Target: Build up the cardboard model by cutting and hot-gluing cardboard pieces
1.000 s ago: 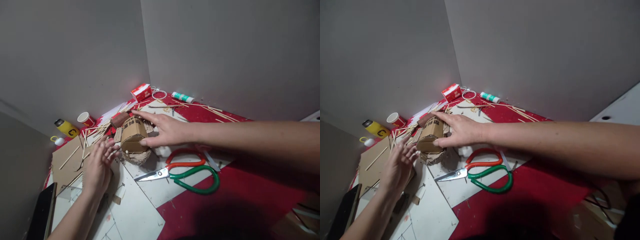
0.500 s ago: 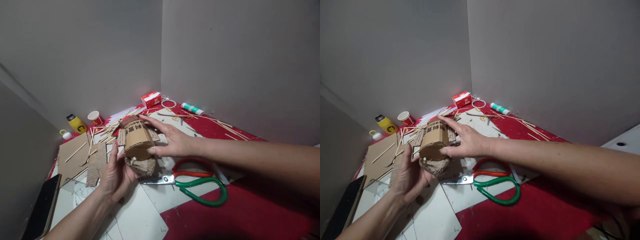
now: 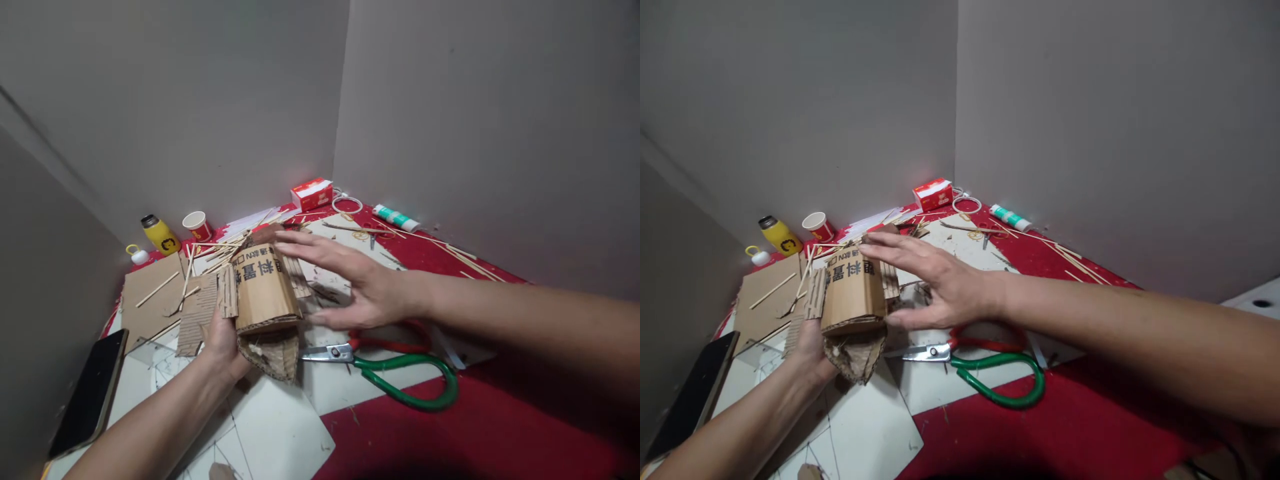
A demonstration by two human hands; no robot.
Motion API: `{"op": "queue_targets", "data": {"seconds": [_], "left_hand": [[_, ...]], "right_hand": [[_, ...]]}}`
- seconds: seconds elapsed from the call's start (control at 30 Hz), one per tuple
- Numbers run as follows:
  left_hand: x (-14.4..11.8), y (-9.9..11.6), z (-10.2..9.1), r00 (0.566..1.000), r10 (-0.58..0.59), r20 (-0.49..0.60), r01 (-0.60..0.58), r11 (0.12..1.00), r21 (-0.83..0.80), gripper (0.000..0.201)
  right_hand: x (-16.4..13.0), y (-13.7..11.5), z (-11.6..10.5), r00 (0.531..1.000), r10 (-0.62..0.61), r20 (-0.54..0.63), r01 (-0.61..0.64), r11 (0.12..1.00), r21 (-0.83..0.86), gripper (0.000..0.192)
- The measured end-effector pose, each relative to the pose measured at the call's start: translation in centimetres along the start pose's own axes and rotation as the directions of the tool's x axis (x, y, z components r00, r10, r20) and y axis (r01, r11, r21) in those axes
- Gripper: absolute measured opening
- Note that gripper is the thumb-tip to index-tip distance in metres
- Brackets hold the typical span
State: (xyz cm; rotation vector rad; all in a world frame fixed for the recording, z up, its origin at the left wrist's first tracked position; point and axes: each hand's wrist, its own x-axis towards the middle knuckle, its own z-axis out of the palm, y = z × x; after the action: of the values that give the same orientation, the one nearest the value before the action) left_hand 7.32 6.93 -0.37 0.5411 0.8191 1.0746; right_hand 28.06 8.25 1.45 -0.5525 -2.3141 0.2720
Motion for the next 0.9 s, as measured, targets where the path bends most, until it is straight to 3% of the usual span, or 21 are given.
{"op": "queue_targets", "data": {"seconds": [0.13, 0.23, 0.33, 0.47, 0.9], "left_hand": [[0.2, 0.0, -0.2, 0.995, -0.033, -0.094, 0.028, 0.999, -0.046, 0.051], [0.2, -0.2, -0.5, 0.997, -0.046, -0.055, 0.040, 0.994, -0.105, 0.051], [0.1, -0.4, -0.9, 0.997, -0.070, -0.020, 0.066, 0.987, -0.148, 0.053], [0.1, -0.4, -1.0, 0.995, -0.089, 0.041, 0.096, 0.977, -0.191, 0.056], [0.2, -0.4, -0.8, 0.995, -0.064, 0.083, 0.079, 0.976, -0.201, 0.055]], "right_hand": [[0.6, -2.1, -0.1, 0.983, -0.169, -0.075, 0.150, 0.967, -0.203, 0.036], [1.0, -2.7, 0.9, 0.936, -0.351, -0.008, 0.331, 0.890, -0.314, 0.024], [1.4, -2.3, 2.0, 0.889, -0.457, 0.023, 0.437, 0.834, -0.338, 0.022], [1.7, -2.0, 2.4, 0.883, -0.468, 0.031, 0.453, 0.835, -0.311, 0.024], [1.4, -2.0, 2.3, 0.874, -0.471, 0.121, 0.481, 0.804, -0.350, 0.022]]}}
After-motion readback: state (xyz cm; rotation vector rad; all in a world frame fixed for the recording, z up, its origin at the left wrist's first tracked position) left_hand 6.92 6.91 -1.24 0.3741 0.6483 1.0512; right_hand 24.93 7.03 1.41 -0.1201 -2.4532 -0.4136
